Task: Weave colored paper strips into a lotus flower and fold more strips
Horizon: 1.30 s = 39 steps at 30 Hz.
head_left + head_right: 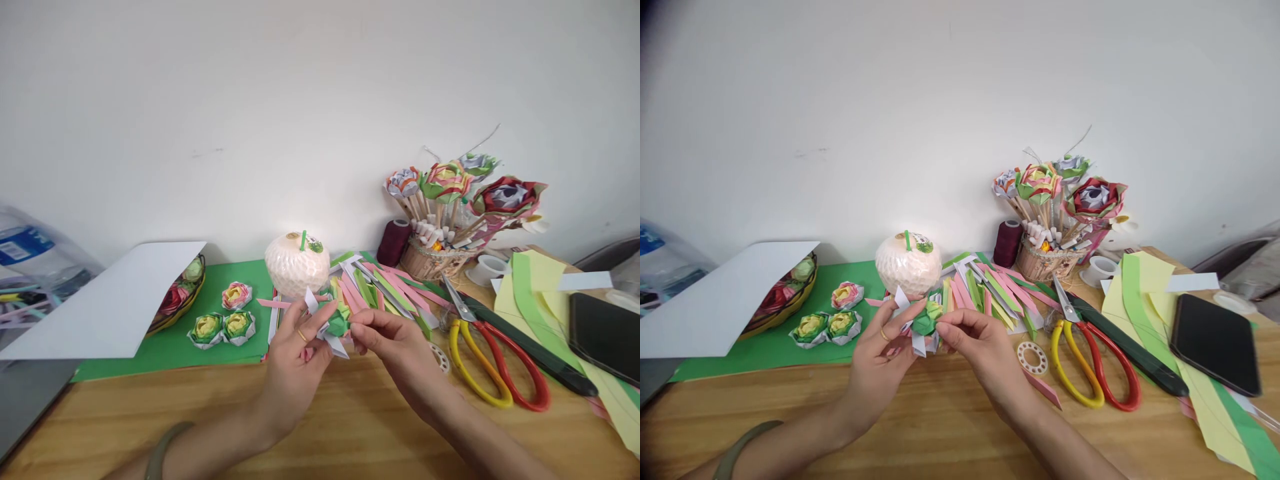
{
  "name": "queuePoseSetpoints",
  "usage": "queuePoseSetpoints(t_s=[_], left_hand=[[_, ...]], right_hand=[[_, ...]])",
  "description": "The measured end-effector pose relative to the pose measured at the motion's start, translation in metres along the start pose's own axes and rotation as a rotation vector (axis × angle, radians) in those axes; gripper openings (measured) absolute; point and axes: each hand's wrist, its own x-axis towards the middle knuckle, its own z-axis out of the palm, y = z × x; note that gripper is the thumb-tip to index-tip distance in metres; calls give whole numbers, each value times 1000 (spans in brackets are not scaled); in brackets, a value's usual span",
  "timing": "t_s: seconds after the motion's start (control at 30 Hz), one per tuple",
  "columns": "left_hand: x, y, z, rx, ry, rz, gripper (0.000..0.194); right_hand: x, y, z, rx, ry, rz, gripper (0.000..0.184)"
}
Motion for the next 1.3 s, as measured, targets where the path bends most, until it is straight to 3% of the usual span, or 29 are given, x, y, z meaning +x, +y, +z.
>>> queuePoseSetpoints(t_s=[0.1, 0.23, 0.47, 0.67, 0.83, 1.13, 1.3], left_hand=[[-1, -2, 1, -29, -24, 88, 51], [1, -4, -1, -47, -74, 169, 59], [8, -3, -5, -29, -89, 105, 52], [4, 6, -4, -179, -135, -72, 43], [1, 5, -3, -160, -119, -53, 36], [3, 7, -1, -2, -43, -73, 35], [3, 4, -1, -30, -78, -3, 41]], right_hand=[[3, 1, -1, 63, -18, 50, 24], [3, -1, -4, -17, -30, 37, 24], [2, -8, -9, -178, -153, -124, 18], [2, -5, -7, -129, -106, -127, 17], [0, -5, -4, -62, -117, -69, 16], [-2, 1, -4, -363, -108, -233, 20], [-1, 3, -5, -297, -77, -214, 19]])
